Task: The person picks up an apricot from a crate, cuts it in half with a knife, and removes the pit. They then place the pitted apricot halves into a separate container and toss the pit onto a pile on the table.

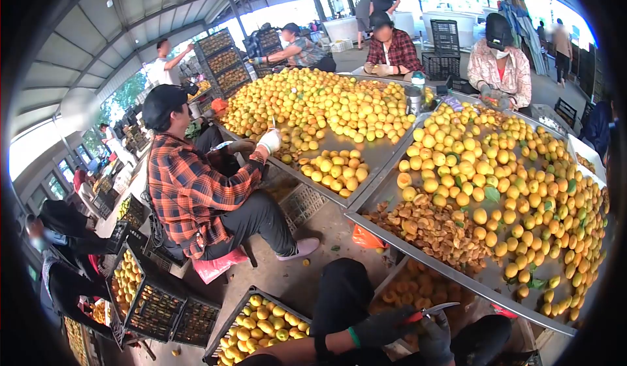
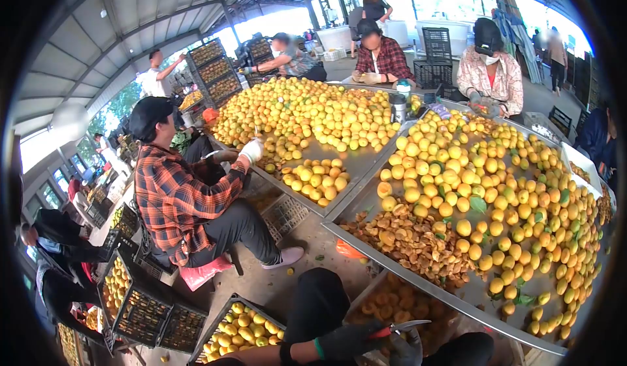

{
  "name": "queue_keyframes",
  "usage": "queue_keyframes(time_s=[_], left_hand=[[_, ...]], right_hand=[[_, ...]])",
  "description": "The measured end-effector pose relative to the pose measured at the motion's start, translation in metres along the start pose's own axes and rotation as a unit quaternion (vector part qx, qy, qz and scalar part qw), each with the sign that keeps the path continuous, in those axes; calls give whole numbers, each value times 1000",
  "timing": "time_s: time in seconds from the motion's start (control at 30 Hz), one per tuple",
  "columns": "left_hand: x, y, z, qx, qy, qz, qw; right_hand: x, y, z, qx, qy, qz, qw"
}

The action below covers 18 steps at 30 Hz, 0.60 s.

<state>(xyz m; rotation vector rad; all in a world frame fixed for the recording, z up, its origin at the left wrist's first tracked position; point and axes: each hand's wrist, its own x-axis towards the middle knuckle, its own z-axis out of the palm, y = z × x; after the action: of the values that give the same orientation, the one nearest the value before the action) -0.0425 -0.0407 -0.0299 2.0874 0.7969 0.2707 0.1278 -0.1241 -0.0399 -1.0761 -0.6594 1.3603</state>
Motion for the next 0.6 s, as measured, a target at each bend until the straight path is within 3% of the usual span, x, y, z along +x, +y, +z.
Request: queue_keyframes(time_s=[0.03,0.07,0.13,0.17,0.23,0.27,0.4,0.5,0.6], left_hand=[[2,-17,13,7,33,13,999],[2,-21,13,13,66,25,997],[-1,-17,3,-36,64,-2,997],[-1,-13,-3,-89,53,-21,994],[-4,-20,2,-68,66,8,995],[-6,-24,5,-50,72,41,995],[-10,-23,6,-34,75,46,996],[-19,-7,-17,-32,49,41,997],[-32,-4,-36,-115,69,-11,991]], right_hand=[[-1,-4,6,-38,-4,-57,998],[-3,-12,14,-37,-14,-55,998],[-1,-28,28,253,25,34,967],[2,-23,27,253,17,37,967],[5,-18,26,-41,-18,-135,990],[4,-20,23,245,0,39,969],[5,-3,15,104,19,47,993],[1,-22,33,114,4,29,993],[-2,-45,57,152,12,27,988]])
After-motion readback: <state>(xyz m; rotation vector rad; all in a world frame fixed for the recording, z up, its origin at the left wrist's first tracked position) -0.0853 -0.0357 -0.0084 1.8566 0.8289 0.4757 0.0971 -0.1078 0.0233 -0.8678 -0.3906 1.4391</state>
